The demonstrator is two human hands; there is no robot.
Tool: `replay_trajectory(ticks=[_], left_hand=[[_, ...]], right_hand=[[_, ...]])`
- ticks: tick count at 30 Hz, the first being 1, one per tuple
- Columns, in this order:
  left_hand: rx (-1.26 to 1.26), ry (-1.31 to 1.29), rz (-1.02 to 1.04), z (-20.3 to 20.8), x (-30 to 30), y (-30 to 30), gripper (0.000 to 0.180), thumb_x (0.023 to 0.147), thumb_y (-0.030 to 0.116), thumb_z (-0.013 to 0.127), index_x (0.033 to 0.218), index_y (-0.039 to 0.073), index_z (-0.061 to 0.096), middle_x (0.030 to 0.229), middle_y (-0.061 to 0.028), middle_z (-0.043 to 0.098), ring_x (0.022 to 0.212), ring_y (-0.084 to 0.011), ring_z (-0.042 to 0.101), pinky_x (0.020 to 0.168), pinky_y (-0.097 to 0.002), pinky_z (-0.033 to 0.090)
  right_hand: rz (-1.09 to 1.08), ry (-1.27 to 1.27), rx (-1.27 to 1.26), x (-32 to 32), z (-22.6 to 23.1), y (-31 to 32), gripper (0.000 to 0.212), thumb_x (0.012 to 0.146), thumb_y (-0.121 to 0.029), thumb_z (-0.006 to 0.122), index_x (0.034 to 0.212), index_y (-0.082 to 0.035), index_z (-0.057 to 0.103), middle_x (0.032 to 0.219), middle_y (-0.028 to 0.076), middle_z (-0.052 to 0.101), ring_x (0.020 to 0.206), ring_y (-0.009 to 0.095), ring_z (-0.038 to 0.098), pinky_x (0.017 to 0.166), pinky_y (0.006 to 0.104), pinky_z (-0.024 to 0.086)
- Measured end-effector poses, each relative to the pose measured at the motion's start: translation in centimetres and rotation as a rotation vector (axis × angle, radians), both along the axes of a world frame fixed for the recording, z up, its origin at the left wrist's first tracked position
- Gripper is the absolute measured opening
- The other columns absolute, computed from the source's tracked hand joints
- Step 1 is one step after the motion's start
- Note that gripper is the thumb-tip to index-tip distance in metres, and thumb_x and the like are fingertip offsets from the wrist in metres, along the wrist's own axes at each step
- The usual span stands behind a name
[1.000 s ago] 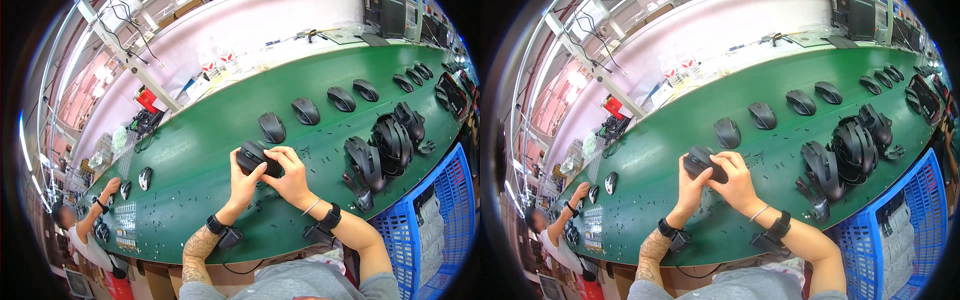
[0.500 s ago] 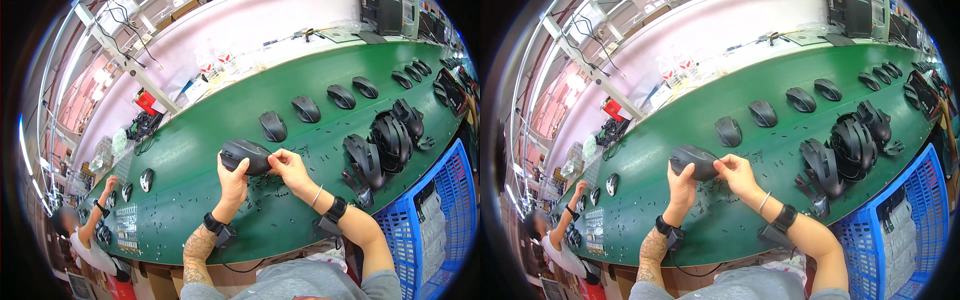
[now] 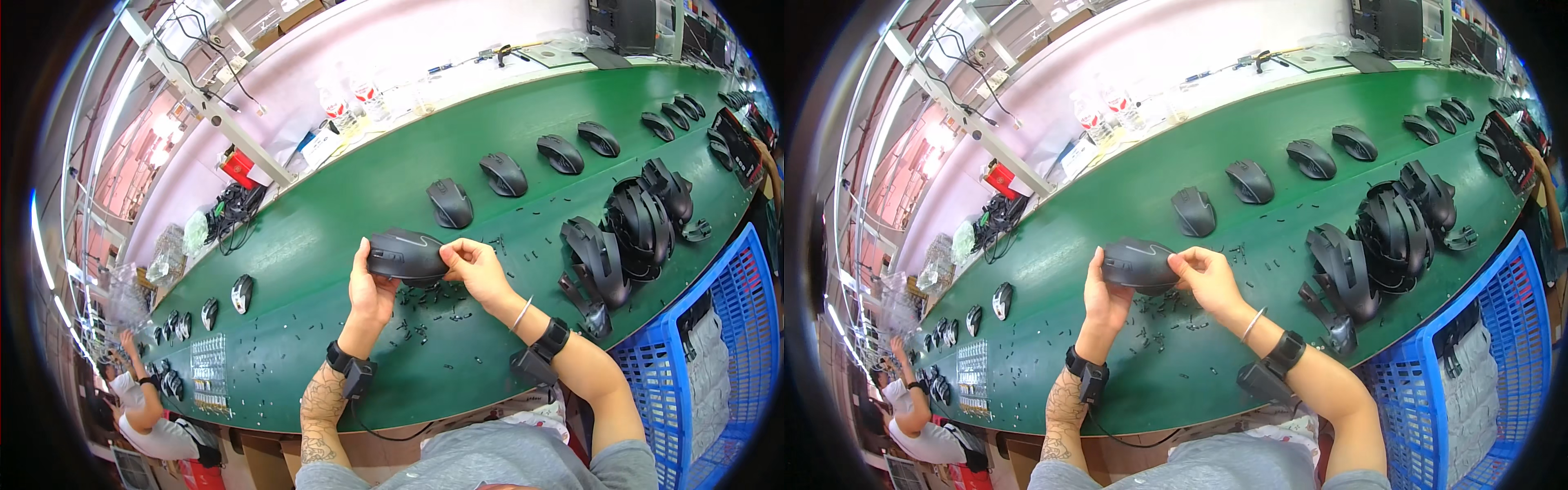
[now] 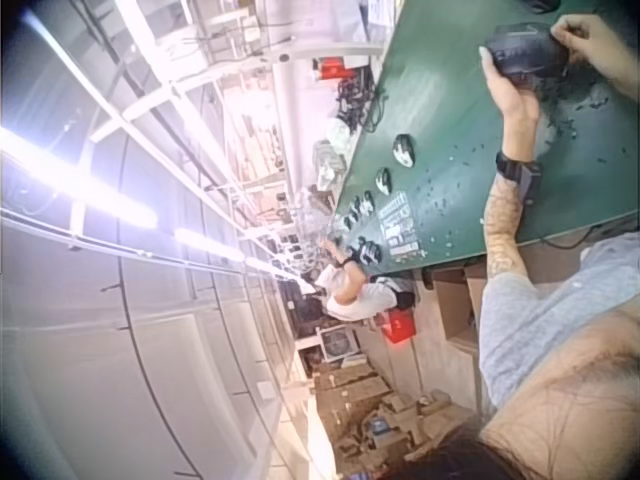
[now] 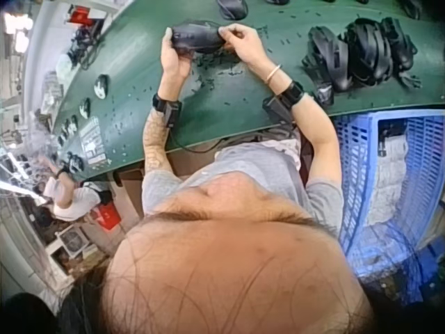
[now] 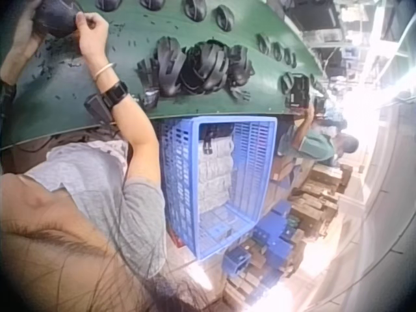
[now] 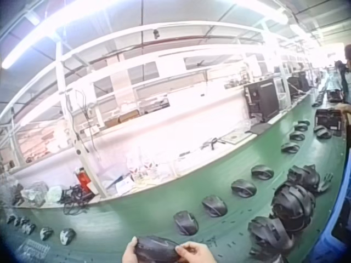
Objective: The person assembles computer mice by hand at a green workbench. They repeatedly pick up a mouse body, insert a small black plastic piece into the underside, and place the assembled mouse on the table. The process is repeated for multiple units.
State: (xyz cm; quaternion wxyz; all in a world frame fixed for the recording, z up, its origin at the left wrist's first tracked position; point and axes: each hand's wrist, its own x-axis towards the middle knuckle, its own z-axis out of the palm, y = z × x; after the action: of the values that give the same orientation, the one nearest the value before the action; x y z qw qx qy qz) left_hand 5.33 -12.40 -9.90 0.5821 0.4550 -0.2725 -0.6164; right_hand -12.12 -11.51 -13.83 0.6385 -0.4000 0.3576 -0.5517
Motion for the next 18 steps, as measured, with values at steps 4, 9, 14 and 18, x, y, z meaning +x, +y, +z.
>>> replay_trajectory(ticks=[4, 9, 14, 18], left_hand=[[-0.007, 0.029, -0.161, -0.1, 0.2, 0.2, 0.053, 0.094, 0.054, 0.037, 0.107, 0.007, 0.057, 0.107, -0.006, 0.061, 0.095, -0.0186, 0.059, 0.084, -0.0378, 0.047], [-0.048, -0.058, -0.272, 0.6, -0.1, 1.0, 0.06, 0.094, 0.055, 0.029, 0.114, 0.005, 0.055, 0.113, -0.0079, 0.06, 0.102, -0.0223, 0.057, 0.09, -0.0371, 0.044], [-0.054, -0.245, -0.349, 1.8, -2.0, 2.2, 0.056, 0.095, 0.052, 0.033, 0.124, 0.006, 0.046, 0.121, -0.0077, 0.055, 0.109, -0.0218, 0.055, 0.093, -0.0385, 0.042], [-0.082, -0.211, -0.291, 0.3, -2.1, 0.8, 0.049, 0.095, 0.043, 0.043, 0.123, 0.003, 0.047, 0.115, -0.0101, 0.057, 0.102, -0.0217, 0.059, 0.087, -0.0378, 0.047]], right_hand=[[0.101, -0.065, 0.088, -0.8, -0.1, -0.4, 0.034, 0.092, -0.032, 0.056, 0.104, -0.001, 0.06, 0.09, 0.006, 0.064, 0.074, 0.011, 0.059, 0.069, 0.0268, 0.049], [0.196, -0.282, 0.265, -1.3, -0.6, -0.5, 0.037, 0.093, -0.036, 0.054, 0.102, -0.001, 0.061, 0.094, 0.006, 0.063, 0.078, 0.013, 0.059, 0.073, 0.0272, 0.048], [0.18, -0.304, 0.305, -1.6, -1.0, -0.5, 0.036, 0.093, -0.034, 0.054, 0.106, -0.001, 0.059, 0.098, 0.007, 0.063, 0.081, 0.014, 0.059, 0.073, 0.027, 0.048], [0.111, -0.137, 0.186, -0.9, -0.5, 0.0, 0.039, 0.092, -0.029, 0.057, 0.116, 0.002, 0.053, 0.099, 0.01, 0.063, 0.081, 0.016, 0.062, 0.072, 0.0269, 0.05]])
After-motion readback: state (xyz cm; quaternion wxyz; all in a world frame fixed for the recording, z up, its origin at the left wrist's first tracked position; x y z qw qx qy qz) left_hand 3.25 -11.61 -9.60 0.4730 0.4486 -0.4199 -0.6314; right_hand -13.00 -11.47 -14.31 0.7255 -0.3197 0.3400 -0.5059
